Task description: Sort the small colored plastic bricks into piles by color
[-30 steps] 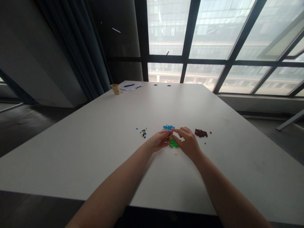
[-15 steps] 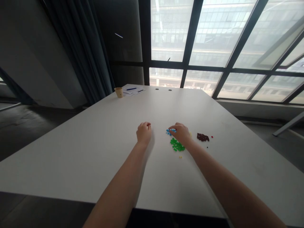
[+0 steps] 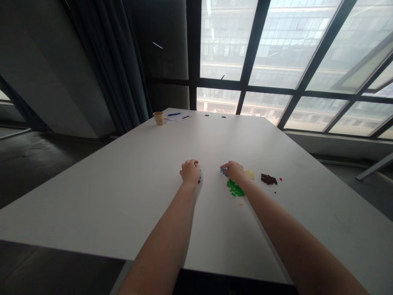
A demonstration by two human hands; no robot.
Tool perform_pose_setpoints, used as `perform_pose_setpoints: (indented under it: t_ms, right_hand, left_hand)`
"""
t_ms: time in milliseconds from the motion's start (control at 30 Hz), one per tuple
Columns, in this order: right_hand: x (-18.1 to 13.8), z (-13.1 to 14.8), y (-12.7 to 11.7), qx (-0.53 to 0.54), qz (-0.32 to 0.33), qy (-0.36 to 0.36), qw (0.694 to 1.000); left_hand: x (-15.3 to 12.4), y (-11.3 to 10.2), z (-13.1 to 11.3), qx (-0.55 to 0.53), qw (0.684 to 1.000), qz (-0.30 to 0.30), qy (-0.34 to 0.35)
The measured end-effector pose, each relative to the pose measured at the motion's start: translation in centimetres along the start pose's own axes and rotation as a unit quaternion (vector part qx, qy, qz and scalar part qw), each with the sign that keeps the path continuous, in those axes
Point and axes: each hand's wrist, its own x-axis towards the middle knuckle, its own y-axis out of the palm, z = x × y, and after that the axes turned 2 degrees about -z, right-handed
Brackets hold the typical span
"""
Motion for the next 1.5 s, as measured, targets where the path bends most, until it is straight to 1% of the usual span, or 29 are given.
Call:
perform_pose_setpoints:
  t_ms: [67, 200, 300, 367, 467, 567, 667, 767, 933, 1067, 1267, 1400, 1500]
  right_hand:
    - [-0.1, -0.4, -0.4, 0.012, -0.014, 0.000, 1.000]
    - [-0.9, -1.9, -1.6, 0.068, -0.078, -0.007, 0.995]
    - [-2.1, -3.4, -2.4, 0.103, -0.125, 0.004, 0.987]
    - [-3.1, -4.0, -2.4, 0.111, -0.135, 0.012, 0.984]
    - [-4.1, -3.7, -1.8, 0.075, -0.101, -0.017, 0.992]
    - [-4.3, -2.0, -1.0, 0.001, -0.056, -0.052, 0.997]
    - [-3.7, -0.3, -0.5, -0.047, -0.039, -0.068, 0.996]
    - [-3.0, 0.7, -0.2, -0.071, -0.027, -0.068, 0.995]
    - [-2.4, 1.2, 0.1, -0.103, 0.003, -0.052, 0.993]
    - [-2.6, 1.4, 0.0, -0.121, 0.012, -0.065, 0.990]
    - [-2.8, 1.8, -0.4, -0.177, -0.009, -0.130, 0.976]
    - [-2.9, 2.2, -0.5, -0.201, 0.006, -0.135, 0.970]
    - [-2.9, 2.3, -0.8, -0.195, 0.015, -0.127, 0.972]
  left_hand:
    - [0.0, -0.1, 0.0, 0.022, 1.000, 0.009, -0.010]
    - [0.0, -0.2, 0.0, 0.054, 0.997, 0.049, -0.013]
    - [-0.1, -0.1, 0.0, 0.070, 0.995, 0.070, -0.002]
    - [-0.2, 0.0, -0.1, 0.081, 0.994, 0.068, 0.016]
    - [-0.3, 0.4, 0.0, 0.101, 0.992, 0.065, 0.035]
    - [-0.4, 0.6, 0.1, 0.113, 0.991, 0.065, 0.044]
    - [-0.4, 0.6, 0.1, 0.119, 0.990, 0.061, 0.052]
    - [-0.4, 0.5, 0.0, 0.122, 0.989, 0.060, 0.054]
    - [-0.5, 0.4, -0.3, 0.129, 0.988, 0.060, 0.057]
    - [-0.5, 0.5, -0.5, 0.129, 0.988, 0.060, 0.063]
    - [-0.6, 0.4, -0.7, 0.121, 0.989, 0.056, 0.068]
    - [-0.6, 0.3, -0.8, 0.116, 0.989, 0.055, 0.068]
    - [-0.6, 0.4, -0.7, 0.101, 0.991, 0.051, 0.069]
